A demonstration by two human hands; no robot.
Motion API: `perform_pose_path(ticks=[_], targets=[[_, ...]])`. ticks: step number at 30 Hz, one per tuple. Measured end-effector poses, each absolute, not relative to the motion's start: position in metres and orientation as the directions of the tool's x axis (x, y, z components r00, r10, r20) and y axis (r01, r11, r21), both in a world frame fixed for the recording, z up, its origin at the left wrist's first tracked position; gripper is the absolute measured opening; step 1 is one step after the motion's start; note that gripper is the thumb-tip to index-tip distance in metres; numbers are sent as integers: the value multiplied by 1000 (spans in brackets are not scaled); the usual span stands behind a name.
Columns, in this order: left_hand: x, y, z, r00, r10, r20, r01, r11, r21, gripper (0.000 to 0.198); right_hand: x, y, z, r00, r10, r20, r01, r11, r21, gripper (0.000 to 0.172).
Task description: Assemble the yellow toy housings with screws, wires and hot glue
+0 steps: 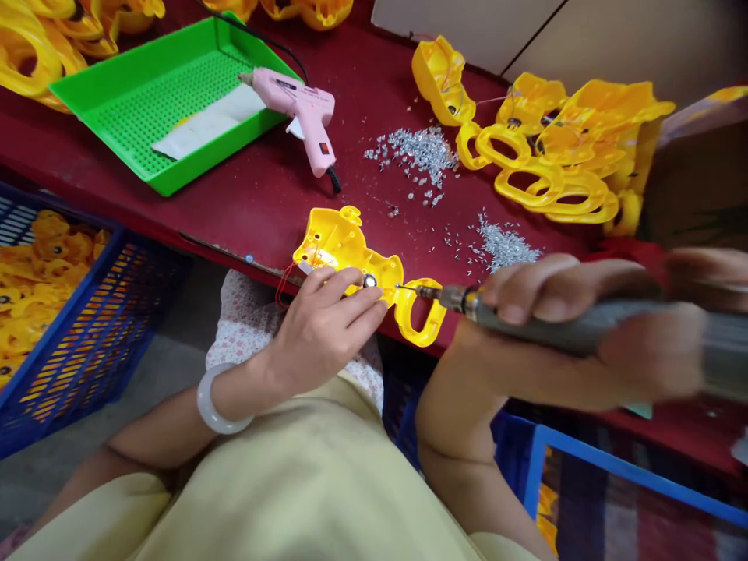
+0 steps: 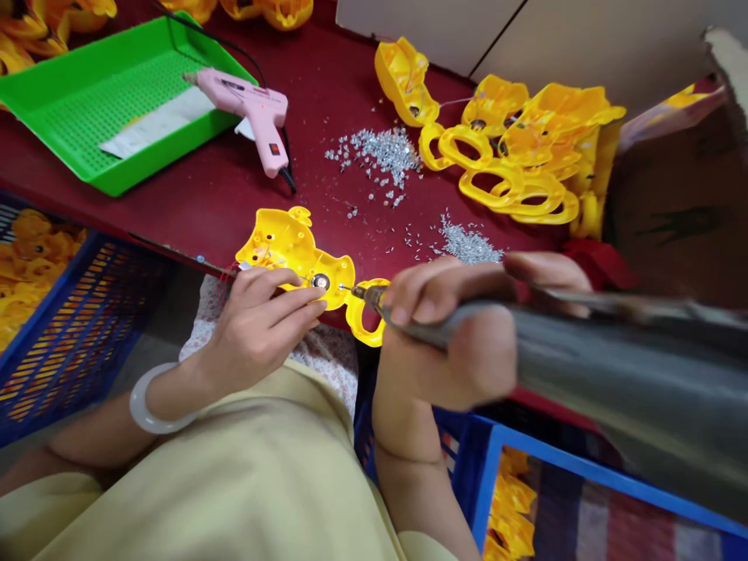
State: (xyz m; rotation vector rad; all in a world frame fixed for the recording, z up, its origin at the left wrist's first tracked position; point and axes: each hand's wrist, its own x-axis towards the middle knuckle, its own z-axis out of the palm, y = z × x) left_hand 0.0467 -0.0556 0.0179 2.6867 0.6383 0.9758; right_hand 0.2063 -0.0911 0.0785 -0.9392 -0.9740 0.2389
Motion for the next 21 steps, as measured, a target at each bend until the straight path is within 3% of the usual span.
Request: perform_pose_path(ticks=[2, 4, 10, 21], targets=[[51, -46, 11, 734, 390, 556, 345, -919, 188, 18, 204, -72, 68, 595, 514, 617, 228, 629, -743, 11], [55, -40, 4, 740, 368, 563, 348, -926, 148, 20, 200, -59, 60, 630, 504, 591, 206, 625, -753, 12], [58, -38, -4, 732, 412, 542, 331, -911, 246, 20, 194, -50, 50, 628, 555, 545, 104, 634, -766, 14], [58, -38, -6, 697, 401, 595, 324, -916, 238, 18, 200, -45, 48, 545, 642, 539, 284, 464, -839, 8]])
